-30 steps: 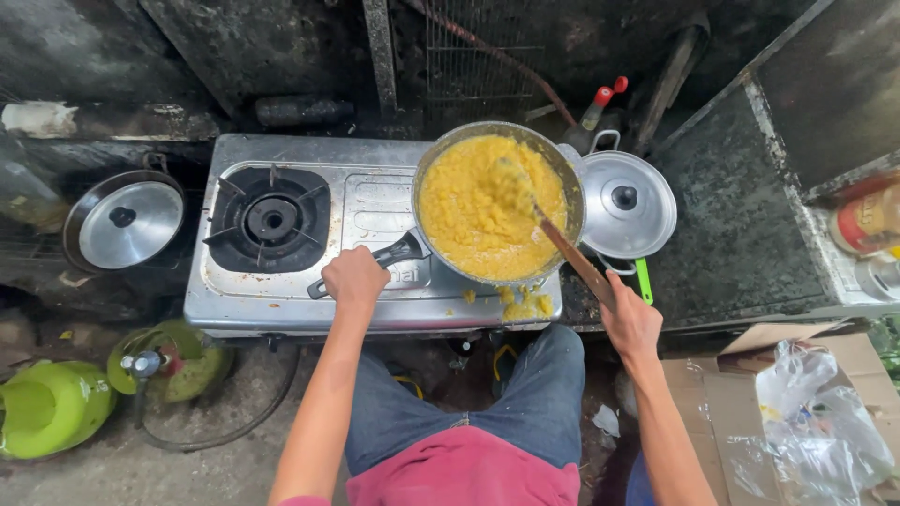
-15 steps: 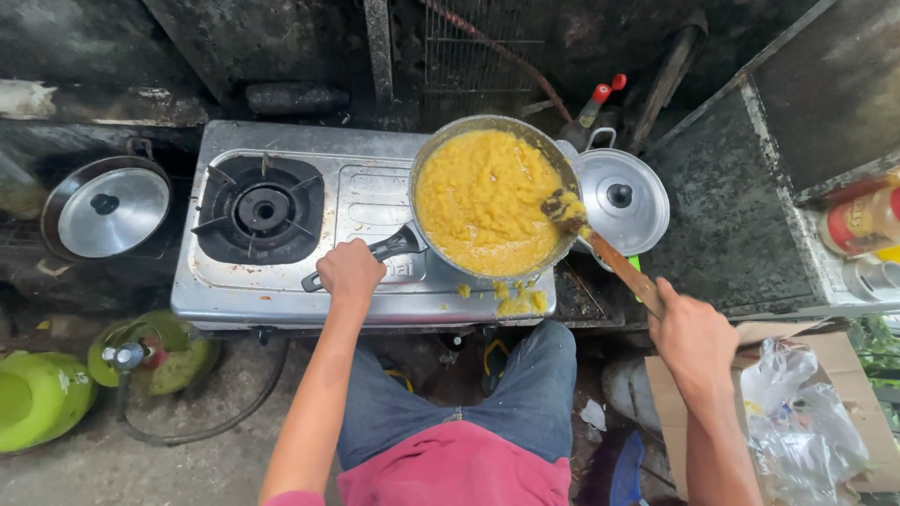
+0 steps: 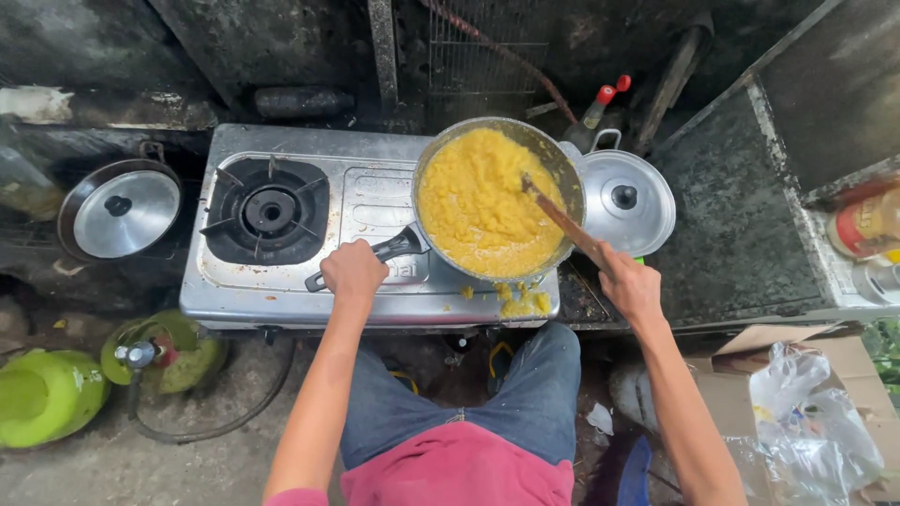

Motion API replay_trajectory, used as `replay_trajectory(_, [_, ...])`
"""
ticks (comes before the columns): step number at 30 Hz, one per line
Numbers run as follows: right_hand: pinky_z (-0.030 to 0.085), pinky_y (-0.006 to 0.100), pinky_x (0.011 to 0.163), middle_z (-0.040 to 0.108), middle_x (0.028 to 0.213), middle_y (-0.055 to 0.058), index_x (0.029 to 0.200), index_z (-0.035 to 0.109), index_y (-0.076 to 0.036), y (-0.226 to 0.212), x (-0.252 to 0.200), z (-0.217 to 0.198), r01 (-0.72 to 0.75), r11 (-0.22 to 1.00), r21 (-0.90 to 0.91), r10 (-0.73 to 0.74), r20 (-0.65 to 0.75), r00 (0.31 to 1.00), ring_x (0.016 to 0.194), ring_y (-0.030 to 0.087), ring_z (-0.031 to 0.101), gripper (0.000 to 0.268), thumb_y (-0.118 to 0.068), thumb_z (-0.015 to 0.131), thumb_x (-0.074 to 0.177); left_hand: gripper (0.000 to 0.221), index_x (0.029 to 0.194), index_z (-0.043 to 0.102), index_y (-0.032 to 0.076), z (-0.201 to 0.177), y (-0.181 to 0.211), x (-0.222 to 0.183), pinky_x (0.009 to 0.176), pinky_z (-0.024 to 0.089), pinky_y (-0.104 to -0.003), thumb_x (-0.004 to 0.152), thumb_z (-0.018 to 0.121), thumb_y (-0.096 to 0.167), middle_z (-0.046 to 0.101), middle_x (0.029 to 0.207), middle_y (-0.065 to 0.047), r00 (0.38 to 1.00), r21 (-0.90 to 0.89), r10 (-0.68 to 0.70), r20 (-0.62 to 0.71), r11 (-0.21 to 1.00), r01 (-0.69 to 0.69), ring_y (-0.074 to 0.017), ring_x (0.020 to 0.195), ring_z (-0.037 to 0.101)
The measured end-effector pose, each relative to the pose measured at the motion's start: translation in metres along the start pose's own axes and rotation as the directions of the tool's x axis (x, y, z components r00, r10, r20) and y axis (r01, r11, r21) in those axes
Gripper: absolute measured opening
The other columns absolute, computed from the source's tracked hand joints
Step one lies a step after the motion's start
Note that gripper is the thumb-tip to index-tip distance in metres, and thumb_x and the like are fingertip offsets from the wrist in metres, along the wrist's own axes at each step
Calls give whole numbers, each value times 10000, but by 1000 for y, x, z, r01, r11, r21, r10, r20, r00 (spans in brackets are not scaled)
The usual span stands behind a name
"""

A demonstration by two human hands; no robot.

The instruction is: Stirring a thick yellow mixture in a pan on a gas stove using a wooden spatula.

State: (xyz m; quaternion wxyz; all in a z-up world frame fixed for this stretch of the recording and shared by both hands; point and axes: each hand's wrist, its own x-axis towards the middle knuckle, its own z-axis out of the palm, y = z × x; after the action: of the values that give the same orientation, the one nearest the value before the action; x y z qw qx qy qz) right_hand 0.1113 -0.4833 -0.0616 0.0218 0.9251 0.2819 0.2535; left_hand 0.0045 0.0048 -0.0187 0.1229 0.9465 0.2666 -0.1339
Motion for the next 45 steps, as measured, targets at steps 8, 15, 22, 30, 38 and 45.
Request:
replay_trajectory(8, [498, 237, 513, 479, 730, -78, 1294, 684, -367, -10, -49, -49, 79, 966, -247, -118, -147, 982, 562, 110, 539, 393, -299, 550, 931, 260, 885, 794, 30, -8, 4, -7, 771, 576, -497, 844, 716, 275, 768, 823, -190, 1000, 8, -5, 6, 1000, 5, -406, 880, 767])
replay_trajectory(15, [526, 347, 432, 623, 806, -82, 1505, 488, -432, -11, -1, -192, -58, 912, -407, 271, 490, 829, 591, 193, 716, 659, -477, 665, 872, 165, 803, 684, 139, -4, 5, 3, 563, 469, -355, 875, 637, 280, 698, 766, -30, 993, 126, -74, 97, 990, 61, -271, 662, 679])
replay_trajectory(22, [640, 414, 750, 758, 842, -77, 1199, 592, -411, -23, 34, -178, -108, 946, -305, 295, 678, 673, 828, 271, 788, 392, -313, 615, 820, 325, 883, 796, 39, 7, -4, 8, 759, 585, -478, 847, 715, 352, 762, 798, -177, 1000, 9, 11, 2, 1000, -11, -385, 851, 771])
replay_trajectory(30, [563, 543, 999, 788, 1109, 209, 1380, 682, -224, -33, 38, -140, -417, 905, 84, 213, 760, 615, 1102, 449, 706, 600, -245, 736, 783, 315, 879, 790, 37, 0, -2, 2, 746, 564, -458, 866, 707, 340, 759, 786, -170, 1000, 9, 19, 2, 1000, -19, -375, 832, 768])
replay_trajectory(38, [546, 504, 1005, 762, 1189, 156, 1378, 691, -212, -83, 13, -67, -631, 700, 333, 262, 703, 661, 1149, 407, 684, 597, -262, 741, 786, 297, 899, 792, 34, 1, 0, 2, 752, 570, -459, 866, 708, 317, 764, 804, -171, 1000, 8, 18, -4, 1000, -18, -376, 847, 768])
replay_trajectory(45, [524, 523, 1006, 740, 1209, 190, 1363, 695, -214, -137, 5, -80, -812, 407, 419, 444, 686, 577, 1195, 408, 648, 601, -308, 786, 776, 305, 895, 792, 28, 3, -1, 3, 734, 579, -478, 859, 722, 323, 763, 800, -182, 1000, 0, 17, -25, 1000, -17, -382, 843, 768])
